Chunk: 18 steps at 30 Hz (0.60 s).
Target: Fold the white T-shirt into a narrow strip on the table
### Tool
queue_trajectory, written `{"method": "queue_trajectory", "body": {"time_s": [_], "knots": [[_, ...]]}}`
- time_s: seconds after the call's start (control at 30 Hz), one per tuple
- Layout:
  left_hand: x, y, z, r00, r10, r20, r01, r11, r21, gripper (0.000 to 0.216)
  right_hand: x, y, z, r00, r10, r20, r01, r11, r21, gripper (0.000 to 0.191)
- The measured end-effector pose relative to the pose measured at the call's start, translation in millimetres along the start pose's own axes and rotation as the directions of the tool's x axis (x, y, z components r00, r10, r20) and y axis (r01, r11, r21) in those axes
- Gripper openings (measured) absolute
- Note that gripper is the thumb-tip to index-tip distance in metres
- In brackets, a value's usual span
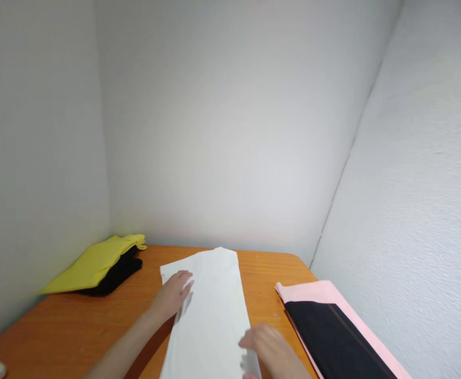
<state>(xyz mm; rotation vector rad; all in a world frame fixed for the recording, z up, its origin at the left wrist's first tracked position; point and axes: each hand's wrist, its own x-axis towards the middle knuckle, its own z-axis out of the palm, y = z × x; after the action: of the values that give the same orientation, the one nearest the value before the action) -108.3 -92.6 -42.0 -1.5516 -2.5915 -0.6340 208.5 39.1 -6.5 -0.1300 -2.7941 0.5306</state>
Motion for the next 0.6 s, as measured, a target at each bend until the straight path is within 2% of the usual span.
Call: {"method": "queue_trajectory", "body": {"time_s": [0.1,0.23,0.33,0.43,0.6], "knots": [[13.7,-22.0,-14.2,0.971,-0.210,-0.117,0.219,0.974,0.065,0.040,54.5,-4.7,-9.3,0.991,0.130,0.018,-0.131,0.991,0.026,0.055],[21.3,-45.8,-17.3,0.892,-0.427,-0.147,0.445,0.886,0.126,0.033,129.5,5.3,13.3,0.954,0.256,0.154,-0.262,0.965,0.021,0.074],[25.6,-52.8,-8.8,0.861,-0.489,-0.141,0.507,0.848,0.151,0.035,172.3,21.4,44.8,0.945,0.263,0.196,-0.267,0.964,-0.008,0.085],[30.3,-53.9,0.6,0.841,-0.523,-0.142,0.541,0.825,0.165,0.042,199.2,35.9,70.9,0.950,0.221,0.221,-0.222,0.975,-0.018,0.090],[33.8,-59.6,5.2,0.855,-0.512,-0.089,0.519,0.844,0.131,0.040,213.9,42.2,81.1,0.969,0.114,0.217,-0.128,0.991,0.050,0.105]]}}
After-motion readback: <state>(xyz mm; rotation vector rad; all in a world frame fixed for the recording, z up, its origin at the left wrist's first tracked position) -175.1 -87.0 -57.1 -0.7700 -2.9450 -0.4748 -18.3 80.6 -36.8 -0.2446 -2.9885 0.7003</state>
